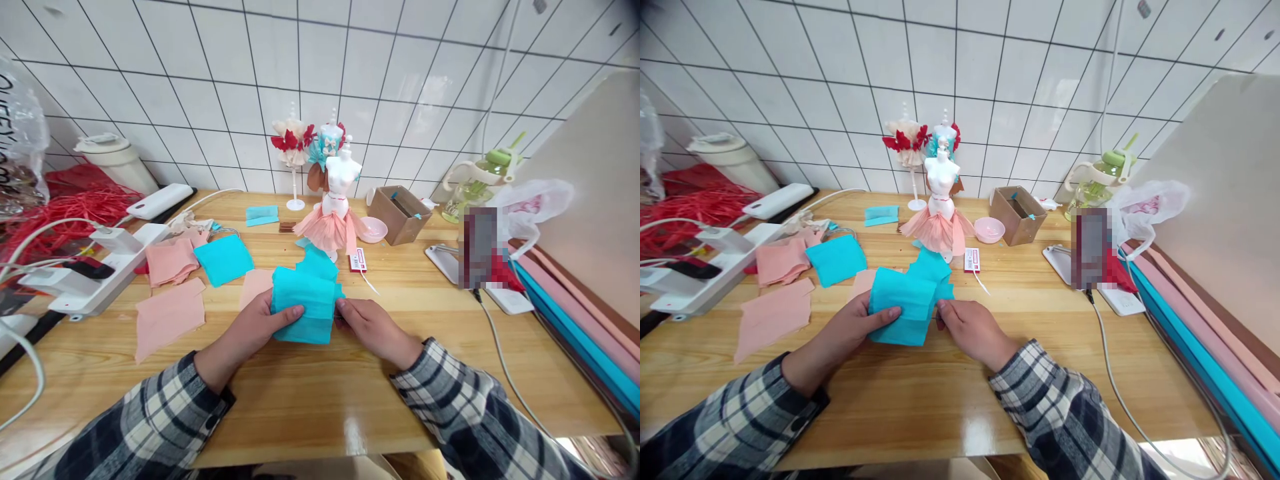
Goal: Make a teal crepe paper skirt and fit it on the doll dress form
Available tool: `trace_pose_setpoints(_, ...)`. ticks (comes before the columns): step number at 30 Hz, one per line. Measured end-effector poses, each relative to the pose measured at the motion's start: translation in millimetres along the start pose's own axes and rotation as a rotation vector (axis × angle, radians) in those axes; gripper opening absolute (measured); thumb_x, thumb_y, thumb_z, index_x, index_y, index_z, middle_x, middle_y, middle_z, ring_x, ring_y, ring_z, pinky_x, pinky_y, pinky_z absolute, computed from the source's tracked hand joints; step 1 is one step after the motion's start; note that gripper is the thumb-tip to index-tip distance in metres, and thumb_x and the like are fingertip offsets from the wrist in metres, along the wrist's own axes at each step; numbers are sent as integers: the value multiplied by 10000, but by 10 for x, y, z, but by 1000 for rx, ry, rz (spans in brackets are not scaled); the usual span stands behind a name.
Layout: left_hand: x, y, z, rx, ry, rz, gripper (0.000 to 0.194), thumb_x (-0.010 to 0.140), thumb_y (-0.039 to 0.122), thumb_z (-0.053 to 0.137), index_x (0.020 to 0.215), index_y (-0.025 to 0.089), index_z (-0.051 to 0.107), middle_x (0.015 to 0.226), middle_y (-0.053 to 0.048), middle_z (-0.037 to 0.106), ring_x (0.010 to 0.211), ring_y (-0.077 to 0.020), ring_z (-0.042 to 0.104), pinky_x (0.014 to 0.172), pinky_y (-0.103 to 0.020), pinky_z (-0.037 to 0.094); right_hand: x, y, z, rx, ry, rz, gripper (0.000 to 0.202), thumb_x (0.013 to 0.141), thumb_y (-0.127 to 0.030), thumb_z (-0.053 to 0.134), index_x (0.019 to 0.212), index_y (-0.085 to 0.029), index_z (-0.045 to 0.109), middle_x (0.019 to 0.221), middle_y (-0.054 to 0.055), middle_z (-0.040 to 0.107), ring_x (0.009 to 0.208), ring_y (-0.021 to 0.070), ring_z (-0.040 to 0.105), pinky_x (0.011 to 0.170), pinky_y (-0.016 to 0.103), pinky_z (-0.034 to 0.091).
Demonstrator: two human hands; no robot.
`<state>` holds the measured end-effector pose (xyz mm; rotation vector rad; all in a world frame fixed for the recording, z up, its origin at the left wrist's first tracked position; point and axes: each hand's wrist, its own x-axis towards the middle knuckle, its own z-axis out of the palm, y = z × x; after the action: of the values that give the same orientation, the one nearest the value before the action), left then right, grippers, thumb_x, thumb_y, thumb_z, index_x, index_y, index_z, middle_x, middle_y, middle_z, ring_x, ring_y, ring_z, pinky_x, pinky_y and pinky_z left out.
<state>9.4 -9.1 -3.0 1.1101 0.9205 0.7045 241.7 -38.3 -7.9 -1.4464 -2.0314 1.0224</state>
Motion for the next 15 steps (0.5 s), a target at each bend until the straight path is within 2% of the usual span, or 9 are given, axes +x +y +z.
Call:
trace_pose_setpoints(8, 21, -6, -29, 56, 51, 61, 560, 704, 447, 775, 1165, 160, 639, 1119, -111, 731, 1078, -334, 658, 908, -462, 546, -30, -8, -32, -40, -4, -5, 557, 1001, -523, 182, 763, -198, 566, 762, 26, 623, 716, 159, 528, 691, 285, 395)
trace_pose_setpoints(15, 26, 18, -8, 96, 36, 74, 561, 721, 462, 756, 1172, 151, 632, 1156, -118, 716, 1094, -330, 648, 914, -451, 539, -11, 8, -40, 88, -46, -36, 585, 998, -545, 175, 734, -184, 553, 728, 11, 594, 692, 135, 515, 672, 256, 389)
